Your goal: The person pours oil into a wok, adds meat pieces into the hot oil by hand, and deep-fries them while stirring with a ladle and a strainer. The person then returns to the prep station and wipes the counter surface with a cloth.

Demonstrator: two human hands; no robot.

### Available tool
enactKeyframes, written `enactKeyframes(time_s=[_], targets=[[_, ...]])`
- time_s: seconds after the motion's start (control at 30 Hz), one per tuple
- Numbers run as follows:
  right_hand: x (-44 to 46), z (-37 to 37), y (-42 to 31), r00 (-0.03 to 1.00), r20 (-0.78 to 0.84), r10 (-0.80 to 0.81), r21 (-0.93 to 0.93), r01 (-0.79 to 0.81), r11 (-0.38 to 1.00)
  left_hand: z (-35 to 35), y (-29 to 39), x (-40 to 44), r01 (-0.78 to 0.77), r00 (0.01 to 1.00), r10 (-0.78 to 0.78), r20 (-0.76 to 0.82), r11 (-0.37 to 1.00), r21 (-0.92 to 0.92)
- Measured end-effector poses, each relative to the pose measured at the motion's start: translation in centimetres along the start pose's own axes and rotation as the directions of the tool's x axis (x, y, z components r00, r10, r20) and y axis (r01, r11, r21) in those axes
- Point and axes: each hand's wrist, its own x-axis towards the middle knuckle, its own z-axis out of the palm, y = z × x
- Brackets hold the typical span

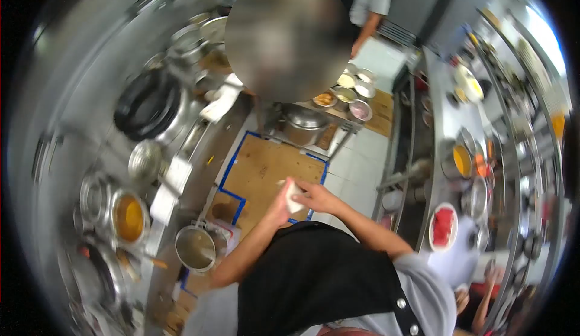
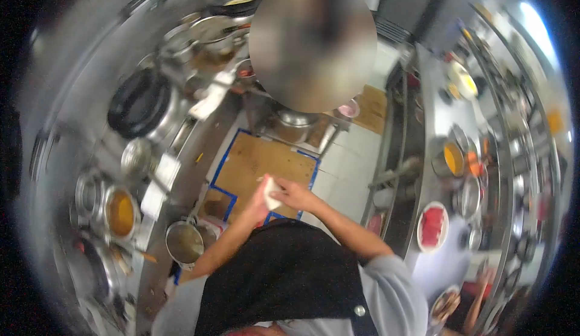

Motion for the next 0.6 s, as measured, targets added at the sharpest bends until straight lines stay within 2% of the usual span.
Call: enactKeyframes(time_s=[0.03,0.07,0.1,0.13,0.17,0.2,0.23,0.27,0.33,0.37,0.4,0.47,0.53,0.6], targets=[[2.0,0.5,1.7,0.998,0.062,-0.027,0.084,0.022,0.996,-0.3,1.5,-1.1,-0.046,0.999,0.046,0.001,0.999,0.005],[4.1,0.5,4.2,0.993,0.1,-0.055,0.171,0.037,0.985,-1.5,2.7,-1.9,-0.154,0.983,0.171,-0.069,0.967,0.202],[5.2,-0.2,5.9,0.997,0.078,0.001,0.026,-0.003,1.0,-5.0,3.0,-1.7,-0.215,0.97,0.237,-0.046,0.934,0.285],[5.7,-1.0,8.5,0.996,0.06,0.071,-0.112,-0.064,0.992,-5.5,4.1,-3.2,-0.169,0.962,0.218,-0.166,0.949,0.266],[6.6,-1.7,13.1,0.981,-0.008,0.195,-0.253,-0.191,0.948,-5.6,4.6,-4.9,-0.189,0.914,0.301,-0.272,0.909,0.371],[6.1,-3.1,17.7,0.947,-0.072,0.314,-0.381,-0.317,0.869,-9.1,3.9,-5.3,-0.186,0.859,0.37,-0.354,0.869,0.458],[3.6,-5.9,18.2,0.885,-0.181,0.429,-0.442,-0.463,0.768,-12.8,3.3,-6.1,-0.161,0.862,0.353,-0.365,0.872,0.463],[1.0,-8.8,18.3,0.804,-0.276,0.527,-0.486,-0.59,0.645,-15.9,2.4,-7.4,-0.147,0.839,0.407,-0.362,0.809,0.569],[-6.5,-14.1,20.9,0.749,-0.436,0.499,-0.626,-0.651,0.43,-17.6,0.4,-9.9,0.058,0.828,0.332,-0.451,0.751,0.658],[-9.8,-16.7,24.8,0.671,-0.463,0.579,-0.576,-0.725,0.379,-17.9,-0.9,-11.0,0.169,0.82,0.28,-0.499,0.715,0.679],[-13.5,-19.0,25.4,0.58,-0.522,0.625,-0.542,-0.792,0.282,-17.7,-2.0,-11.6,0.248,0.814,0.239,-0.529,0.681,0.689],[-20.5,-23.0,27.2,0.487,-0.663,0.569,-0.555,-0.829,0.063,-16.2,-3.8,-11.5,0.321,0.829,0.185,-0.528,0.615,0.72],[-26.6,-25.8,27.8,0.414,-0.744,0.524,-0.509,-0.86,-0.044,-13.9,-5.3,-10.5,0.362,0.851,0.138,-0.507,0.546,0.755],[-30.5,-28.0,28.4,0.419,-0.723,0.548,-0.5,-0.866,0.003,-11.6,-6.4,-9.2,0.378,0.874,0.097,-0.476,0.479,0.792]])
